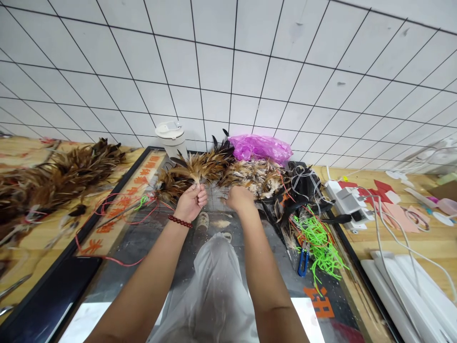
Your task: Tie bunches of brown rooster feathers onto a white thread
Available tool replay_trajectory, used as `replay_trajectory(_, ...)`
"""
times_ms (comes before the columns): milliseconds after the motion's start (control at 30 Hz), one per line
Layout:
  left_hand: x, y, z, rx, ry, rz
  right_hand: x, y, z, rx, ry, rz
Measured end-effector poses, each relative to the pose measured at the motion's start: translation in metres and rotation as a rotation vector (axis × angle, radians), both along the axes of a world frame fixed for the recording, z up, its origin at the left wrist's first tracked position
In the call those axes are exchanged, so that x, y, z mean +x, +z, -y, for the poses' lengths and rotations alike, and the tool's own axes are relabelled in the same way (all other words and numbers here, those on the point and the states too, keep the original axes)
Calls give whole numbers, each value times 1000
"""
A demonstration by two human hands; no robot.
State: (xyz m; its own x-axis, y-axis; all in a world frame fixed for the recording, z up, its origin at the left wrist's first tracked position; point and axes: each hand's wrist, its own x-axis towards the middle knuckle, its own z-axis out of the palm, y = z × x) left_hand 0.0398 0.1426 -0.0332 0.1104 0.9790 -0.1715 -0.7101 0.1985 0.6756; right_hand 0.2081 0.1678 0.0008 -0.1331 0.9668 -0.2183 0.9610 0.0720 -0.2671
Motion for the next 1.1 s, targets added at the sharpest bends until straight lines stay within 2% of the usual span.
replay_trajectory(100,1,0,1,25,-11,-3,-2,-7,-4,9,57,-193)
replay_trajectory(200,5,0,2,35,24,-57,0,-4,-6,-18,40,-706)
replay_trajectory(300,9,0,2,-7,40,-136,-1,5,-4,-176,-34,-1146)
replay_trajectory(400,12,0,3,-43,25,-196,-7,7,-1,-225,-49,-1296)
replay_trajectory(500,12,1,4,-54,6,-221,-16,-1,-2,-138,-30,-1300)
replay_trajectory(667,11,2,5,-62,-27,-243,-26,-19,-7,91,-5,-1112)
replay_trajectory(833,11,0,5,-47,-55,-270,-29,-25,-8,129,4,-1059)
replay_trajectory(967,11,-3,3,-15,-22,-266,-22,-21,-9,126,43,-1010)
replay_trajectory(1033,11,-4,1,-1,12,-246,-13,-17,-9,129,121,-849)
replay_trajectory(1100,11,-5,1,5,27,-227,-2,-12,-8,119,235,-597)
